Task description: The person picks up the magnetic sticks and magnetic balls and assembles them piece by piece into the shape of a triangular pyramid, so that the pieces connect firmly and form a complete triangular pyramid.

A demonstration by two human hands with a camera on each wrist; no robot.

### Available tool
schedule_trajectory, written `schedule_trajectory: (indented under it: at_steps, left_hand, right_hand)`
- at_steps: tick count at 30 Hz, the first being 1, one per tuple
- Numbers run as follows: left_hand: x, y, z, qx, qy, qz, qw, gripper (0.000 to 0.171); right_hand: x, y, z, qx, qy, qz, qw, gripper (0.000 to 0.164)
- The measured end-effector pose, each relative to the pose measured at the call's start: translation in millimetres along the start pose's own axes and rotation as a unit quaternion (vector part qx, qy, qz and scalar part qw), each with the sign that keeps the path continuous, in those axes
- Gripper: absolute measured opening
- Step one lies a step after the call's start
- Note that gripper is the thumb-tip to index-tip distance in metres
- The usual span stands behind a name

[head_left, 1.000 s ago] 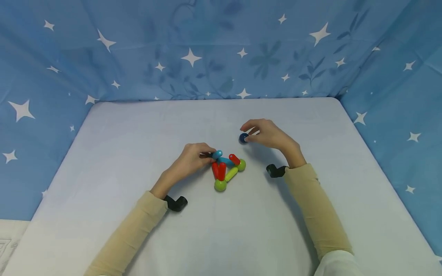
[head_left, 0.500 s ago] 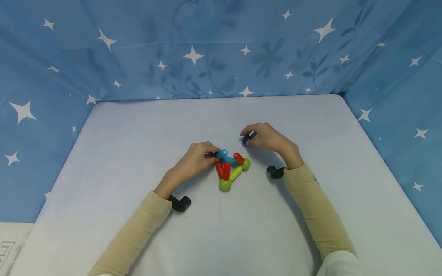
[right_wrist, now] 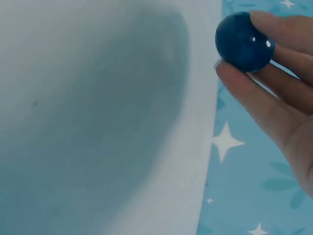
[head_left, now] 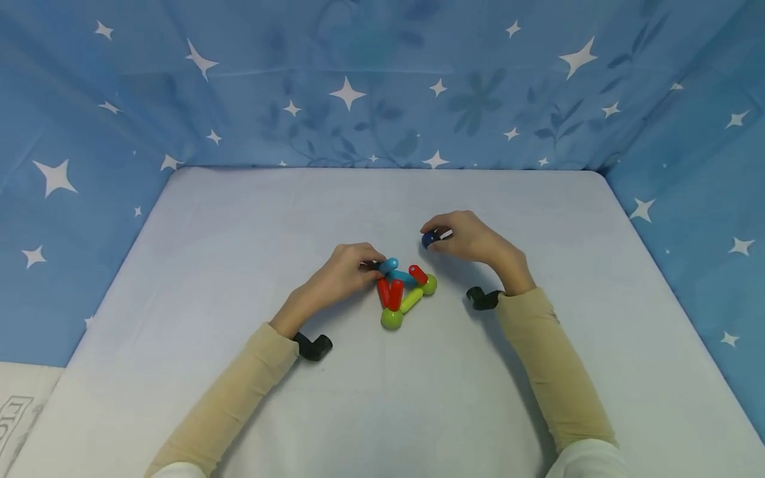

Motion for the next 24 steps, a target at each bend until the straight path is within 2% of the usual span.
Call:
schedule_trajectory:
  at_steps: [9, 14, 24]
  left_hand:
    - [0.2, 0.5, 1.1, -0.002, -0.007, 0.011, 0.9999, 0.024]
    - [0.5, 1.7, 1.9, -0.003, -0.009, 0.017, 0.9998, 0.023]
    - [0.4, 1.0, -0.2, -0.005, 0.000, 0.009, 0.9999, 0.023]
  right_hand:
    - [13.9, -20.2, -15.3, 0.054, 0.006, 0.074, 0.996, 0.037]
    - [15.4, -31.9, -23.2, 0.085, -0.013, 0.113, 0.990, 0.037]
    - [10.5, -52.9, -36.5, 0.114, -0.066, 0.169, 0.977, 0.034]
Point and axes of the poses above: each hand's wrist, its own z-axis towards the middle knuckle, its own x-axis out of the back of the hand, y = z × x, the point moved 9 cm from there along z, towards the middle knuckle, and after that the axes turned 8 degrees about -x, right-handed, at the moved point
